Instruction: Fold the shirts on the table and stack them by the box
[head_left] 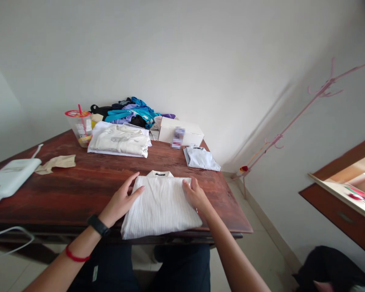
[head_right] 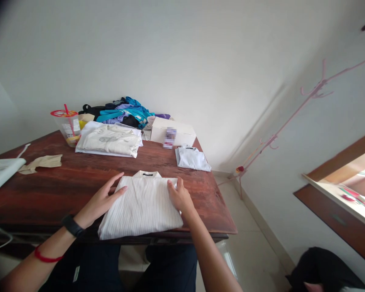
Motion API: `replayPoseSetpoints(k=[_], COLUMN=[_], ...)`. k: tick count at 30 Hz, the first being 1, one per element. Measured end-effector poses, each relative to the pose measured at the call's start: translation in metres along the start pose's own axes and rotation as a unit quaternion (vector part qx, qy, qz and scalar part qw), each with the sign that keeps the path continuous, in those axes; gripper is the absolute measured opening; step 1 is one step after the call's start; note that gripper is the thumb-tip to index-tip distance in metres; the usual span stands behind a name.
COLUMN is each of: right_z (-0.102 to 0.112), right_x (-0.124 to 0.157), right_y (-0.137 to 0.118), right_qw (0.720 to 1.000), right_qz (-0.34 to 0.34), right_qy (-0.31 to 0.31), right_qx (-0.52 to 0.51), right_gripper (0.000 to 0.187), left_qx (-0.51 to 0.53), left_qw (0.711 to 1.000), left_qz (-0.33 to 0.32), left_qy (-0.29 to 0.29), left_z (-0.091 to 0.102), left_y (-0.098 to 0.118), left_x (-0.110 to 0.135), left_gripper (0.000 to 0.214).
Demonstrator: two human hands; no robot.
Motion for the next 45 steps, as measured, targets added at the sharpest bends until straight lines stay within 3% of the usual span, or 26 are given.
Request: replayPoseSetpoints(k=[3,6,10,12,16,18,22,30,35,37,42,45], right_z=[-0.006,0.0,0.016,0.016,0.014,0.02,0.022,0.003,0.014,0.02,0.02,0.008], right_x=[-0.005,-0.001,0.011,0.015,0.019,0.022,0.028,0.044,0.032,0.022,0.014,0.02], right_y=[-0.008,-0.01,-0.003,0.002,0.001,-0.001,0.004,0.011,0.009,0.004,-0.006,-0.003], right_qw=[0.999,0.997,0.994,0.997,0.999,0.997,0.996,0.994,0.993,0.993,0.99,0.991], right_qz=[-0.014,-0.021,-0.005,0.01,0.049,0.058,0.014,-0.004,-0.021,-0.017,-0.008,-0.03], right_qy=[-0.011,0.04,0.103,0.078,0.011,0.037,0.088,0.085,0.073,0.079,0.119,0.092], right_qx=[0.042,0.063,0.038,0.01,-0.012,-0.018,-0.022,0.067,0.089,0.083,0.072,0.088], right_gripper=[0.054,0.046,0.035,0.039,0.047,0.045,0.042,0.034,0.045,0.046,0.037,0.034], left_qx=[-0.025,-0.075,-0.101,-0.083,-0.065,-0.088,-0.164,-0.278,-0.139,-0.128,-0.234,-0.293], left_qw=[0.999,0.995,0.991,0.994,0.991,0.992,0.987,0.96,0.989,0.991,0.971,0.953], left_qz=[-0.033,-0.056,-0.005,0.038,0.114,0.075,-0.004,0.039,0.054,0.049,0.015,-0.003], left_qy=[-0.001,0.036,0.087,0.064,-0.04,-0.046,0.002,0.009,0.009,0.01,0.057,0.08], left_z=[-0.003,0.0,0.016,0.019,0.009,0.007,0.009,0.005,0.014,0.016,0.016,0.013], left_y=[0.006,0.014,0.008,0.0,-0.014,-0.007,0.008,0.006,-0.001,-0.002,0.003,0.004], left_x=[-0.004,0.008,0.019,0.016,0.004,-0.002,-0.004,0.005,-0.009,-0.016,-0.022,-0.016], left_gripper=[0.055,0.04,0.046,0.052,0.052,0.051,0.047,0.042,0.046,0.05,0.044,0.04])
Point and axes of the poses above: each hand's wrist, its own x-axis away from the middle knuckle, its own z-axis out of the back of the hand, y = z × x, the point moved 9 cm from there along -x, towards the middle knuckle, and after that the axes turned 9 degrees about x, right-handed, at the moved point
